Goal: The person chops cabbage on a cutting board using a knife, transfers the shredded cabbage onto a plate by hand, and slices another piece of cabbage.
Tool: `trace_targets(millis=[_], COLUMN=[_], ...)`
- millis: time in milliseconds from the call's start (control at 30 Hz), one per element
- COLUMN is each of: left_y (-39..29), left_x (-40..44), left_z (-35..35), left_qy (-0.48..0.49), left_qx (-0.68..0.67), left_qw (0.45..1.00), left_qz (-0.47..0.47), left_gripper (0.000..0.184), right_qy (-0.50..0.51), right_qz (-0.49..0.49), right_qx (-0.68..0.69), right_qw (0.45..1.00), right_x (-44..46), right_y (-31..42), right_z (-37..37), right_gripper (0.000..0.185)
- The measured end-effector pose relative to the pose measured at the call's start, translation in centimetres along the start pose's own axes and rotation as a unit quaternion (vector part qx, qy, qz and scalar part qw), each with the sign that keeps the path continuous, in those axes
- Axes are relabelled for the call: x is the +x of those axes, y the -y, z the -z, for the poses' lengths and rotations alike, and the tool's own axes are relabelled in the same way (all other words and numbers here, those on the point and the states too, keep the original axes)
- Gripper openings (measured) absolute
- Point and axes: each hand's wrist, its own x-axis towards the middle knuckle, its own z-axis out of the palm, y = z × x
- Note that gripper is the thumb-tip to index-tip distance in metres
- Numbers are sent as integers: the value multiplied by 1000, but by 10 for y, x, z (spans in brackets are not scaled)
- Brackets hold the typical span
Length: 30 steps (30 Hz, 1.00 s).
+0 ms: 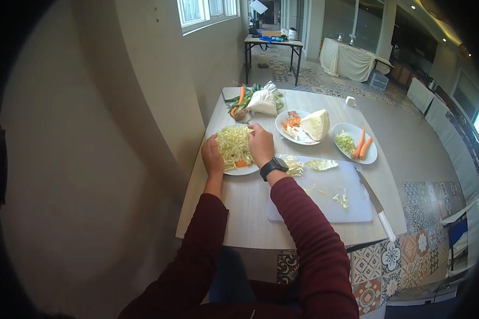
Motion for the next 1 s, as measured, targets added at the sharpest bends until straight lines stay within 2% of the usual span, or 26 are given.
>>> trace_targets(millis=[133,200,333,433,500,567,700,833,933,1000], left_y=[22,20,20,13,20,21,21,26,20,14], left_x=[1,1,1,1,1,3,4,6,5,4], left_z=[-9,-8,-8,-3,-5,-6,-1,1,4,6], left_qy=[-7,-3,1,10,8,7,-2,-28,-42,-44], left_qx=[-29,-27,-37,-32,-28,-31,-35,-20,-13,-22], left_qw=[999,1000,999,999,1000,999,999,999,998,999], left_qz=[-28,-12,7,6,-4,-8,-8,-21,-41,-24], left_gripper=[42,43,41,41,41,41,40,41,42,45], right_qy=[-3,23,-52,-112,-131,-79,13,42,53,33], right_qz=[51,58,142,97,47,-2,48,53,-15,39], right_qx=[-37,7,96,0,-132,-229,-284,-154,-100,-103], right_qw=[998,998,984,989,981,970,958,986,993,993], right_x=[-4,-23,-69,-101,-120,-140,-165,-177,-177,-168], right_y=[-11,9,28,-22,-90,-126,-155,-134,-116,-114], right_z=[-5,14,93,157,189,219,233,234,238,229], right_gripper=[21,25,26,21,20,25,34,27,20,17])
